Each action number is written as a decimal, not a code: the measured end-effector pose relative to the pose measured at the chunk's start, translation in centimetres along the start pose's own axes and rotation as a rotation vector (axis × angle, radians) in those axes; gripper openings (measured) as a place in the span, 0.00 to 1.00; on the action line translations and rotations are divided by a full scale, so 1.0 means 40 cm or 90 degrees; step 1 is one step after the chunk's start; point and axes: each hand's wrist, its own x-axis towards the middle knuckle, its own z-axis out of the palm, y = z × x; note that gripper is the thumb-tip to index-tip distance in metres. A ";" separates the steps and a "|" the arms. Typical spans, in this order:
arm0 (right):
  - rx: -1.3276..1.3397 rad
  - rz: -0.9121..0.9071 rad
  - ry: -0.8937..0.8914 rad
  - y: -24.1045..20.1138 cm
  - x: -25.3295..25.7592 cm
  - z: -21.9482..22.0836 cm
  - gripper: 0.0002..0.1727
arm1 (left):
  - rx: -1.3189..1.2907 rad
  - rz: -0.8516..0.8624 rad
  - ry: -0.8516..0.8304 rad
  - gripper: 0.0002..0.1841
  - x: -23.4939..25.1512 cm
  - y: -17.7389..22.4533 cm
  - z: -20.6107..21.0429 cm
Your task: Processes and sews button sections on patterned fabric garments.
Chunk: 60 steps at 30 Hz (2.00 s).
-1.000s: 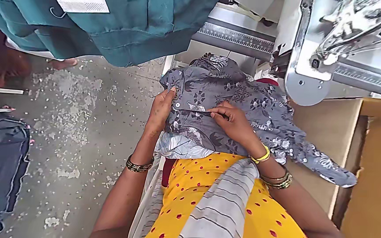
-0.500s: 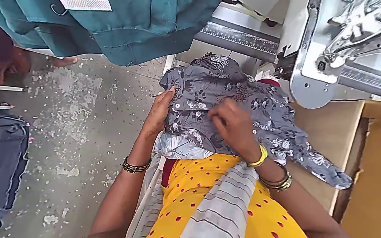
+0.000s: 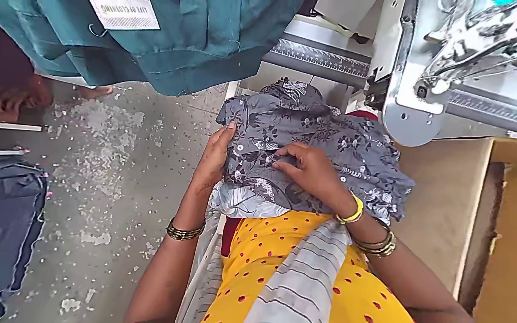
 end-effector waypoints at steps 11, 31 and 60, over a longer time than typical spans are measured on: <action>-0.157 -0.133 0.205 0.020 -0.030 0.020 0.09 | 0.090 0.003 0.025 0.23 0.001 -0.014 -0.012; -0.202 -0.134 0.196 0.148 -0.145 0.023 0.16 | 0.203 0.046 0.081 0.28 0.031 -0.011 -0.050; -0.331 -0.130 0.301 0.178 -0.154 0.043 0.11 | 0.235 0.046 0.123 0.25 0.060 -0.010 -0.048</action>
